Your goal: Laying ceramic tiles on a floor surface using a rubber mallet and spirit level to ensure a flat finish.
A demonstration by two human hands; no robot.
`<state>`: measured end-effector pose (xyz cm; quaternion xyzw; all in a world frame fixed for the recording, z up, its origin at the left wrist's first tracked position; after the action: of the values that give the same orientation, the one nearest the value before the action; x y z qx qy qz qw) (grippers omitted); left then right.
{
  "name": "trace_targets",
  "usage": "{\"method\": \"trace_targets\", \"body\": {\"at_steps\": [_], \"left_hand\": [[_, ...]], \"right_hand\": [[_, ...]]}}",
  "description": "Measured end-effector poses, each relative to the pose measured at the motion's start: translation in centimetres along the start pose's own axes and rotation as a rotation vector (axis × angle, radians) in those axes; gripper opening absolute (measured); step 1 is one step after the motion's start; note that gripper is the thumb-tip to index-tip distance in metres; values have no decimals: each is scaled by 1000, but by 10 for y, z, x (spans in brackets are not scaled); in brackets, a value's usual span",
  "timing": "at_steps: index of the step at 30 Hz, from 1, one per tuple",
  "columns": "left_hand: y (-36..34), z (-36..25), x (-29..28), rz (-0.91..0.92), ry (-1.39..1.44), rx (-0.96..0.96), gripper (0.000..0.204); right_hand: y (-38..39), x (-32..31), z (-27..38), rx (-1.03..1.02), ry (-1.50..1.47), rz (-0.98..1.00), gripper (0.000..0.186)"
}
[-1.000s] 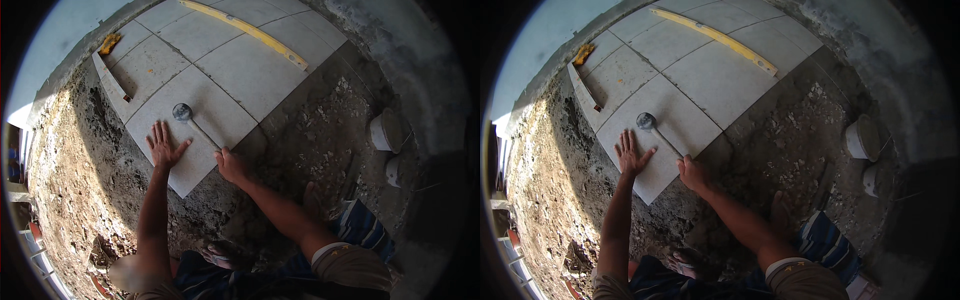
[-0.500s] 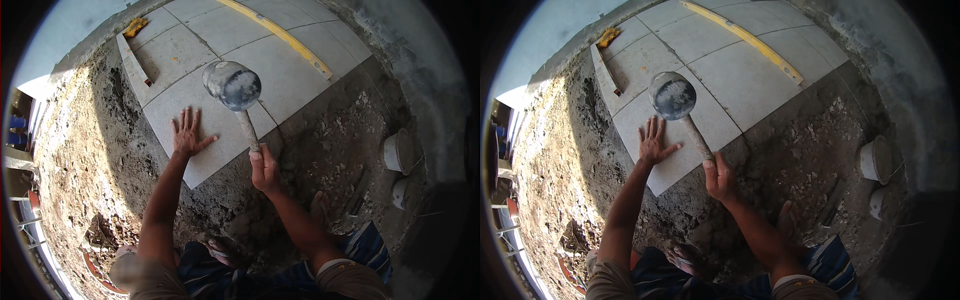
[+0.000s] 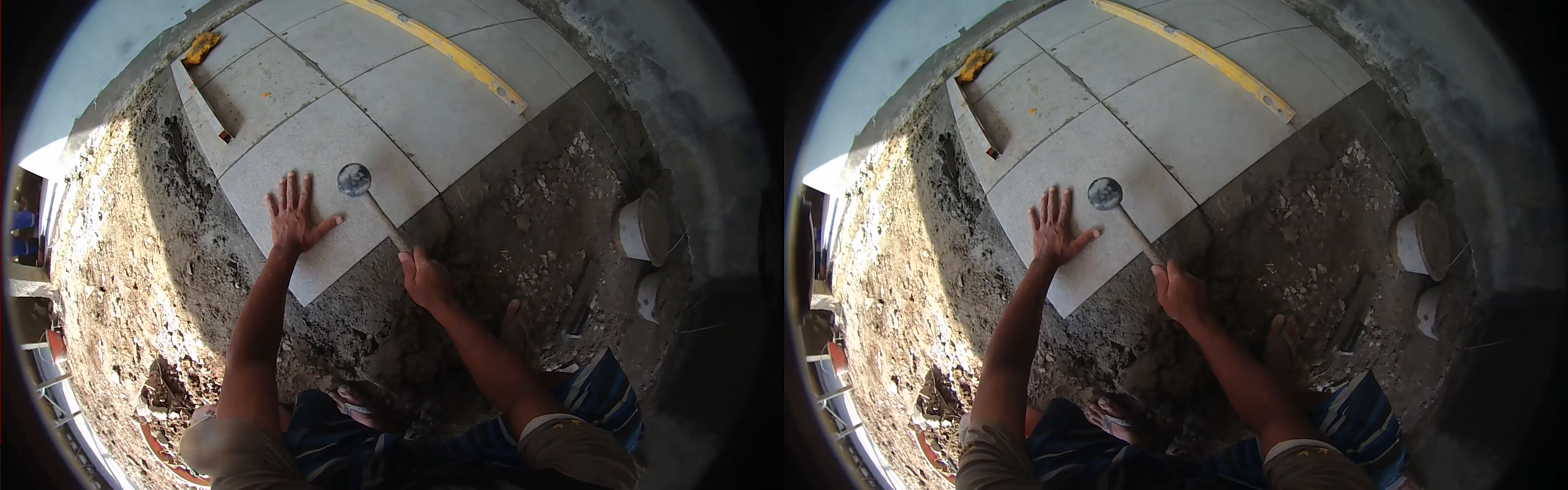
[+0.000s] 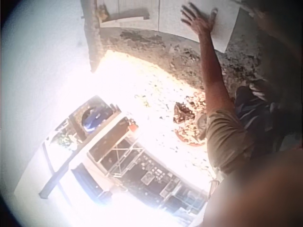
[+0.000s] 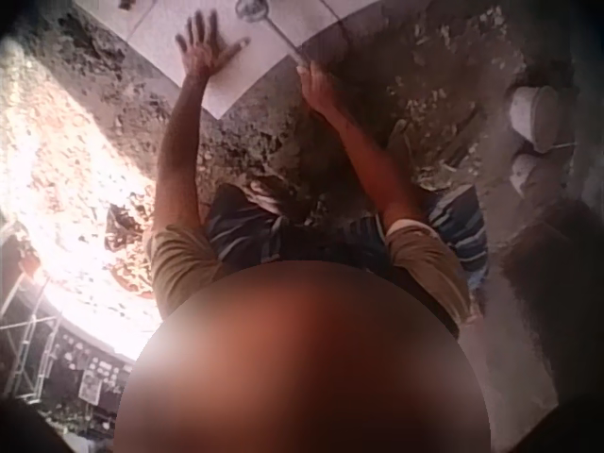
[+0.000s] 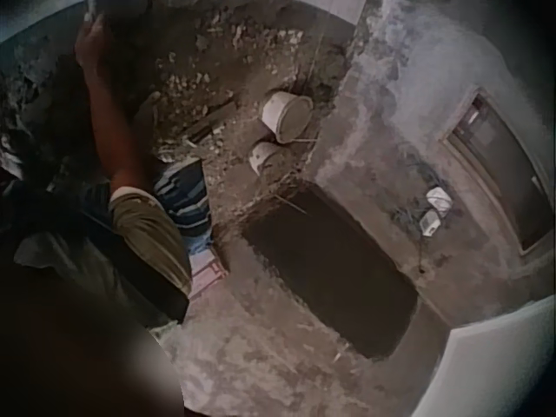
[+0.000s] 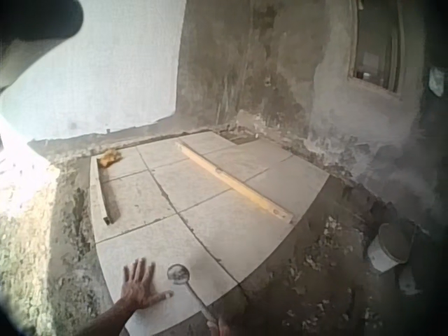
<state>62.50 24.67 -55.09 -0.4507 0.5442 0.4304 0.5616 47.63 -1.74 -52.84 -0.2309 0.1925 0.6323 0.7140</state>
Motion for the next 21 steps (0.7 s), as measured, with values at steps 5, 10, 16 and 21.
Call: {"method": "trace_targets", "body": {"at_steps": [5,10,16,21], "left_hand": [[7,6,3,16,-12,2,122],[1,-1,-3,15,-22,6,125],[-10,7,-23,29,14,16,129],[-17,10,-26,114,-5,-26,131]], "right_hand": [[-3,5,19,1,-95,-18,36],[-28,14,4,40,147,39,36],[-41,17,13,-41,39,-11,36],[-55,12,30,-47,-46,-31,36]]}}
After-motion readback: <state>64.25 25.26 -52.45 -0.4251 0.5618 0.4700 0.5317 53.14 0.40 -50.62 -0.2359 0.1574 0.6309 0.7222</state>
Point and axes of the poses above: each hand's wrist, its own y-axis away from the middle knuckle, its own x-axis out of the palm, z = x × y, the point moved 9 cm from there along -y, towards the middle knuckle, and after that the axes turned 10 degrees about -y, right-handed, at the moved point
